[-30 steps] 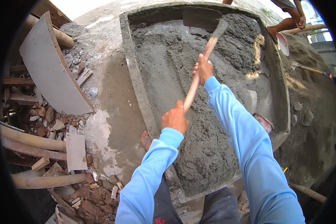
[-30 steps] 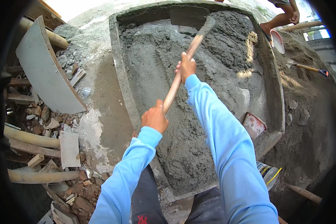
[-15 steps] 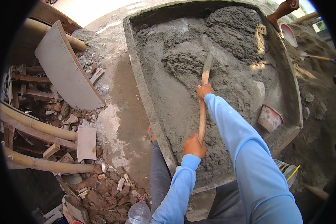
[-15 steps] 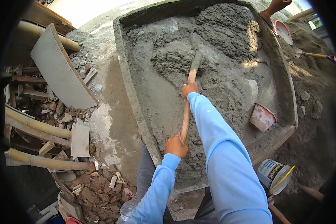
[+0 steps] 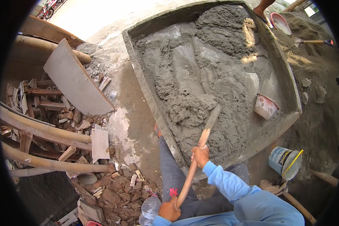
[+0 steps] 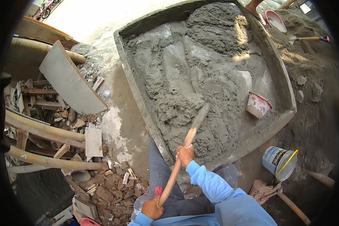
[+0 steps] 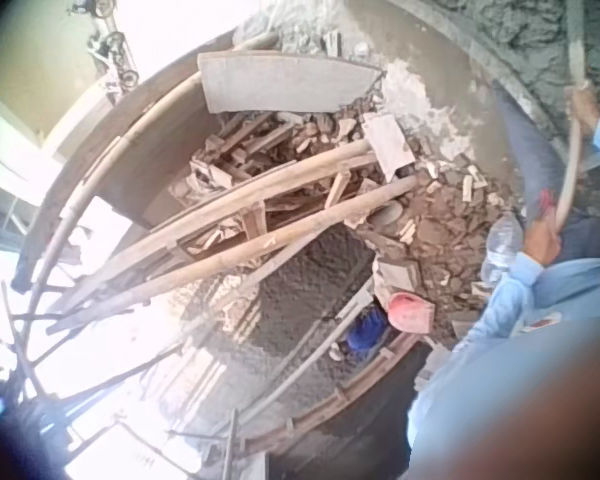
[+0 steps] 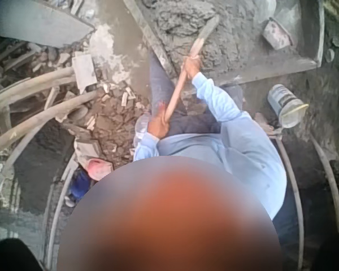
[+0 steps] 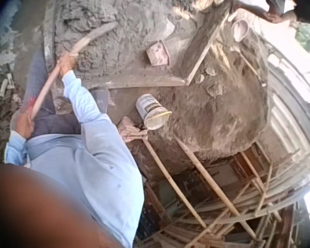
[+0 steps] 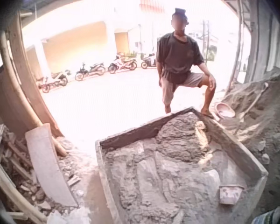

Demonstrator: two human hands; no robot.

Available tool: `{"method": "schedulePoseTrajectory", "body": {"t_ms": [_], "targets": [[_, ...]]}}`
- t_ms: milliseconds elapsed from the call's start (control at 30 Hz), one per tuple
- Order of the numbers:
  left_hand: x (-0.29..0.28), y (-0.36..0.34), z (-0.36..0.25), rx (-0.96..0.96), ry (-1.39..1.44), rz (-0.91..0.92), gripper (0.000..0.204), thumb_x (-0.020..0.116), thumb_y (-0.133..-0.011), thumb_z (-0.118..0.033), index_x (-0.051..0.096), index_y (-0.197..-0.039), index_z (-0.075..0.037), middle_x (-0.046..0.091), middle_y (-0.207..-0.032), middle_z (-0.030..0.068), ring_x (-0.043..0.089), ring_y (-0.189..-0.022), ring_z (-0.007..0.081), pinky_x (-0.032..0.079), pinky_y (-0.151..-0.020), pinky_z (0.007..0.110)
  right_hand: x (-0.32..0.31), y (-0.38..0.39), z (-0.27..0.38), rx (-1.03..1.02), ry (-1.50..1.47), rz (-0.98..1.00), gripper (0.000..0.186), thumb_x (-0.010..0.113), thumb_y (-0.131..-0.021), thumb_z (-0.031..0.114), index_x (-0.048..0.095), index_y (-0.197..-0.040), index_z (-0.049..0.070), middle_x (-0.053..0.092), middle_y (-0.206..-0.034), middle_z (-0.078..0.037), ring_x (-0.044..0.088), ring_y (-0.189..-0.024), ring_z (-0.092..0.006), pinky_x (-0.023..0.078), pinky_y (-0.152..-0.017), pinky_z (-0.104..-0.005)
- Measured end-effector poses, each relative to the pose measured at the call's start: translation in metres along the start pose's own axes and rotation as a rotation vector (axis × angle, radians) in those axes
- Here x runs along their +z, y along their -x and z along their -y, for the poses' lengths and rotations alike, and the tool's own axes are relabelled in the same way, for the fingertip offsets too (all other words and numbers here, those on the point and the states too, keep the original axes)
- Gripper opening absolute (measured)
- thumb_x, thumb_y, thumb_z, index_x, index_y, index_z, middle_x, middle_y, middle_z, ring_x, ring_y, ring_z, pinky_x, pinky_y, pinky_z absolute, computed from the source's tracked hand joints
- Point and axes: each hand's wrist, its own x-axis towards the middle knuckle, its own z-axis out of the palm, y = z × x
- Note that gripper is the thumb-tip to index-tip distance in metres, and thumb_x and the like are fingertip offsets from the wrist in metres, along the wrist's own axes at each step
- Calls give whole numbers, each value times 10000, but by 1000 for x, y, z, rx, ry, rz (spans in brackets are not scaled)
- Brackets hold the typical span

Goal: The person uses a hoe to mix wet concrete in a rectangular metal tray. They repeatedly turn and fold the mixture to homogenize it. A second person stands nearby but does not assist during the clip.

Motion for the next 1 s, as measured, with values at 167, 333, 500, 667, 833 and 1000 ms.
{"method": "schedulePoseTrajectory", "body": {"t_ms": [167, 333, 500, 667, 833, 1000], "targets": [[-1, 78, 129, 9, 71, 196, 325, 631, -762, -158, 621, -1083, -115, 662, -997, 213, 621, -913, 429, 497, -780, 504, 8, 127, -71, 229, -300, -100, 269, 614, -768, -46, 408, -940, -23, 518, -632, -108, 552, -440, -235, 499, -409, -375], [6, 3, 185, 30, -81, 215, 309, 636, -742, -193, 590, -1038, -120, 661, -884, 207, 641, -835, 418, 514, -755, 499, 33, 128, -50, 75, -250, -175, 303, 633, -760, -54, 399, -952, -36, 536, -658, -121, 585, -477, -246, 519, -442, -384], [-30, -197, 22, 312, -63, -388, 225, 665, -720, -138, 586, -931, -137, 677, -787, 166, 657, -748, 401, 518, -669, 506, 29, -68, 116, -363, -313, 46, 338, 634, -813, 45, 375, -1029, 28, 509, -706, -80, 543, -495, -184, 477, -414, -339], [-86, -344, -229, 223, 16, -376, 339, 664, -774, -78, 554, -1085, 3, 681, -950, 256, 664, -927, 429, 529, -829, 498, 8, -268, 294, -468, -12, -62, 350, 597, -935, 372, 530, -986, 32, 537, -705, -47, 529, -536, -142, 475, -442, -316], [-33, -328, -264, 129, 194, -70, 417, 636, -779, -96, 558, -1176, 4, 650, -1097, 262, 622, -1065, 418, 496, -932, 467, -46, -299, 256, -219, 460, -301, 423, 566, -947, 425, 603, -978, 6, 582, -705, -83, 554, -532, -196, 491, -455, -361], [17, -244, -206, 90, 141, 41, 373, 604, -798, -120, 563, -1141, 20, 653, -1052, 287, 633, -1014, 436, 498, -908, 482, -87, -227, 150, -85, 476, -328, 441, 554, -960, 400, 580, -980, -39, 534, -593, -104, 526, -441, -224, 480, -417, -382]]}}
